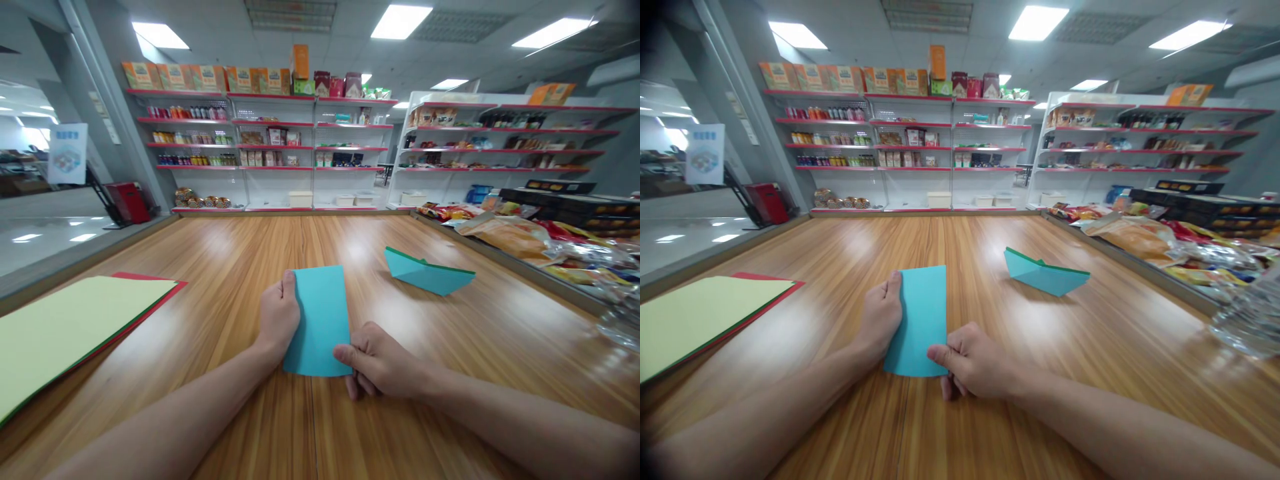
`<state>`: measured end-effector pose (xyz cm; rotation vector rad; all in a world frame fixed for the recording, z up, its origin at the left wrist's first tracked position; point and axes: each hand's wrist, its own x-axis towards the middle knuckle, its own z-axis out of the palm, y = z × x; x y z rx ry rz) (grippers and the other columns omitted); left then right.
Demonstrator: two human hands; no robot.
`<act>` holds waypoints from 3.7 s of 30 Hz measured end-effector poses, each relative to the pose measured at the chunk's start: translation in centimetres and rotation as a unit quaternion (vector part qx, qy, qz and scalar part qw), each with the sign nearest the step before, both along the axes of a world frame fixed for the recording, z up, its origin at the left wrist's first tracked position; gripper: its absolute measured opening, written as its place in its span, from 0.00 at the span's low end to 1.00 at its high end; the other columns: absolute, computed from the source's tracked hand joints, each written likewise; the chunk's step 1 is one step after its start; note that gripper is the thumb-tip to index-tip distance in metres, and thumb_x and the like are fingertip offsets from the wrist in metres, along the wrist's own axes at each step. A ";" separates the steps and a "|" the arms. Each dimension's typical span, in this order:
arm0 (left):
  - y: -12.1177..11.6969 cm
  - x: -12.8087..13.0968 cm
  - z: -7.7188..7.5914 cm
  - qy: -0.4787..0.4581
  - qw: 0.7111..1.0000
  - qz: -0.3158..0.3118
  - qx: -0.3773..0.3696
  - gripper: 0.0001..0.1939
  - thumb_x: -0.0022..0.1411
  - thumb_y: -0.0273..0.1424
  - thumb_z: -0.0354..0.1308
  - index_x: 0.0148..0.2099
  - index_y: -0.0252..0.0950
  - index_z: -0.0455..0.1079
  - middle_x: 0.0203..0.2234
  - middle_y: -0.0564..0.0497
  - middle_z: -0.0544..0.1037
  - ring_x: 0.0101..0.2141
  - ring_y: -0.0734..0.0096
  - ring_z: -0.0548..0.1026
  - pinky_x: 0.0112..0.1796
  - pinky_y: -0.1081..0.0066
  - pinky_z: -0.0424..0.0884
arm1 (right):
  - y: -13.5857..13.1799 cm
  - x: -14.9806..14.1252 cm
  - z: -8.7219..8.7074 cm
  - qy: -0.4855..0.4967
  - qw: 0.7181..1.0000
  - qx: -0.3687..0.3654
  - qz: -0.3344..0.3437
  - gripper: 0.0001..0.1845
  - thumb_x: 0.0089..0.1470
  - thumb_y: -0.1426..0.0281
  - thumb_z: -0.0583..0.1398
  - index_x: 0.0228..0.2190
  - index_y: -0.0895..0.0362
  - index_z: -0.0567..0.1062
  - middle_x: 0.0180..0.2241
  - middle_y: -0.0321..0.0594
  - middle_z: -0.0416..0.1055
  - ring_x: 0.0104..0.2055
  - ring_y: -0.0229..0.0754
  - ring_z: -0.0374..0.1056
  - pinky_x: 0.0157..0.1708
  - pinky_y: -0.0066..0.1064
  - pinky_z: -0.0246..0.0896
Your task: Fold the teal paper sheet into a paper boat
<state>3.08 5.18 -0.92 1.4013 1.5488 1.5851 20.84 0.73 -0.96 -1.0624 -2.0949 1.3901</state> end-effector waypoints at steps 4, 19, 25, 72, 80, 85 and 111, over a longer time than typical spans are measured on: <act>0.0 -0.1 -0.1 -0.002 1.000 0.026 0.013 0.25 0.61 0.47 0.48 0.19 0.38 0.52 0.15 0.56 0.59 0.18 0.74 0.58 0.20 0.72 0.52 | 0.0 -0.1 -0.1 -0.020 0.999 -0.042 -0.012 0.32 0.56 0.51 0.51 0.11 0.60 0.66 0.10 0.36 0.63 0.10 0.29 0.55 0.10 0.20 0.45; -1.3 0.2 -0.9 -0.150 0.914 -0.352 -0.135 0.20 0.54 0.45 0.60 0.33 0.29 0.68 0.17 0.45 0.76 0.18 0.64 0.76 0.19 0.71 0.72 | 1.9 0.9 -1.1 0.018 0.973 0.066 -0.218 0.31 0.55 0.51 0.52 0.11 0.58 0.65 0.05 0.33 0.58 0.07 0.31 0.54 0.09 0.22 0.46; -0.9 0.0 -1.2 -0.179 0.910 -0.349 -0.134 0.21 0.53 0.44 0.62 0.36 0.29 0.67 0.20 0.45 0.77 0.19 0.63 0.77 0.16 0.74 0.71 | 2.3 1.2 -1.1 0.017 0.979 0.066 -0.191 0.31 0.54 0.50 0.52 0.13 0.59 0.67 0.06 0.33 0.60 0.08 0.31 0.55 0.08 0.21 0.45; 0.0 -0.5 -1.4 -0.217 0.878 -0.388 -0.179 0.14 0.44 0.34 0.70 0.30 0.28 0.77 0.28 0.41 0.80 0.24 0.67 0.75 0.28 0.69 0.71 | 4.6 2.7 -2.6 0.221 0.956 -0.063 -0.183 0.19 0.48 0.57 0.63 0.29 0.63 0.76 0.24 0.41 0.73 0.25 0.39 0.69 0.24 0.30 0.66; 0.0 -0.6 -1.5 -0.215 0.873 -0.394 -0.190 0.15 0.41 0.34 0.71 0.28 0.27 0.77 0.25 0.43 0.79 0.23 0.70 0.74 0.26 0.71 0.70 | 4.5 2.7 -1.5 0.235 0.948 -0.005 -0.214 0.18 0.47 0.57 0.64 0.25 0.61 0.75 0.20 0.36 0.71 0.19 0.33 0.66 0.18 0.23 0.62; 0.0 -0.7 -1.7 -0.227 0.859 -0.414 -0.198 0.15 0.42 0.35 0.71 0.28 0.26 0.76 0.24 0.44 0.79 0.22 0.70 0.73 0.26 0.71 0.69 | 4.4 2.6 -1.2 0.238 0.948 0.005 -0.209 0.18 0.47 0.57 0.63 0.24 0.62 0.73 0.17 0.35 0.69 0.16 0.35 0.65 0.14 0.24 0.61; -1.4 0.7 -1.0 -0.175 0.881 -0.380 -0.221 0.18 0.37 0.39 0.71 0.23 0.27 0.74 0.20 0.46 0.76 0.19 0.74 0.70 0.21 0.75 0.65 | 4.7 2.2 -1.3 0.170 0.913 0.154 -0.337 0.23 0.57 0.53 0.52 0.18 0.56 0.61 0.10 0.29 0.58 0.10 0.33 0.55 0.07 0.23 0.46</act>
